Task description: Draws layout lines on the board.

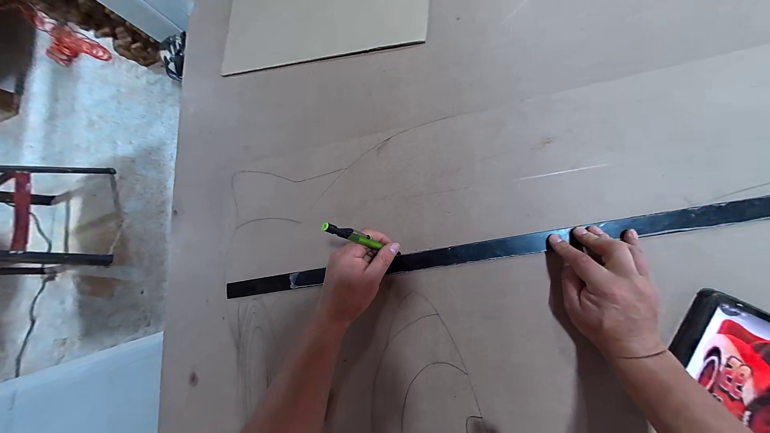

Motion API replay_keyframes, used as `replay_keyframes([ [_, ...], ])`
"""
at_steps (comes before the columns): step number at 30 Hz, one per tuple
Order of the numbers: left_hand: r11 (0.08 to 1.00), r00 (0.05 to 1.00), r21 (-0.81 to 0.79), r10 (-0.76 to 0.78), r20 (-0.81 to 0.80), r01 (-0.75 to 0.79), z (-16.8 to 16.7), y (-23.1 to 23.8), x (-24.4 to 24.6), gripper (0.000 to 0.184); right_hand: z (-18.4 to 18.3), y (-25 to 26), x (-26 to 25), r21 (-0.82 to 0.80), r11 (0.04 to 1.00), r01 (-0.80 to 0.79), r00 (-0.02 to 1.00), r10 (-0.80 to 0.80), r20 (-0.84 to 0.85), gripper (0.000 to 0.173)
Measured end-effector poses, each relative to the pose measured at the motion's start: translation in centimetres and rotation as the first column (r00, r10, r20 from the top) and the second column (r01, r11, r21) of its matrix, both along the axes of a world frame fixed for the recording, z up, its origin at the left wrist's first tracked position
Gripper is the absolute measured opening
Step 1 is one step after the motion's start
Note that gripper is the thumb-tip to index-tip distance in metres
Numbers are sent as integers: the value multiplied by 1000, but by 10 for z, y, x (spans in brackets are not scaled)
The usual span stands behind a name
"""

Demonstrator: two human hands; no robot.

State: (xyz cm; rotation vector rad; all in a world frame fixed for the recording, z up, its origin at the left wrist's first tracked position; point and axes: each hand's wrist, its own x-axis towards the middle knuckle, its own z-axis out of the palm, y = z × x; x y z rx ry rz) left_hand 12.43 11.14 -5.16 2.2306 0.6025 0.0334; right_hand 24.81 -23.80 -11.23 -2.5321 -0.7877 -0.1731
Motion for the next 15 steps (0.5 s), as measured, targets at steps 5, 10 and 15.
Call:
replay_keyframes([
  [5, 984, 984, -30, -177, -31, 176, -3, -29, 42, 13, -1, 4, -2, 19, 999, 26, 999, -27, 27, 35],
  [10, 919, 929, -150, -370, -16, 364, -10, -101, 121, 10, -2, 3, 0, 28, 999, 27, 999, -28, 28, 34],
  [15, 806, 830, -223, -557, 28, 549, -18, -176, 204, 14, 0, 3, 1, 37, 999, 17, 1000, -18, 22, 31],
])
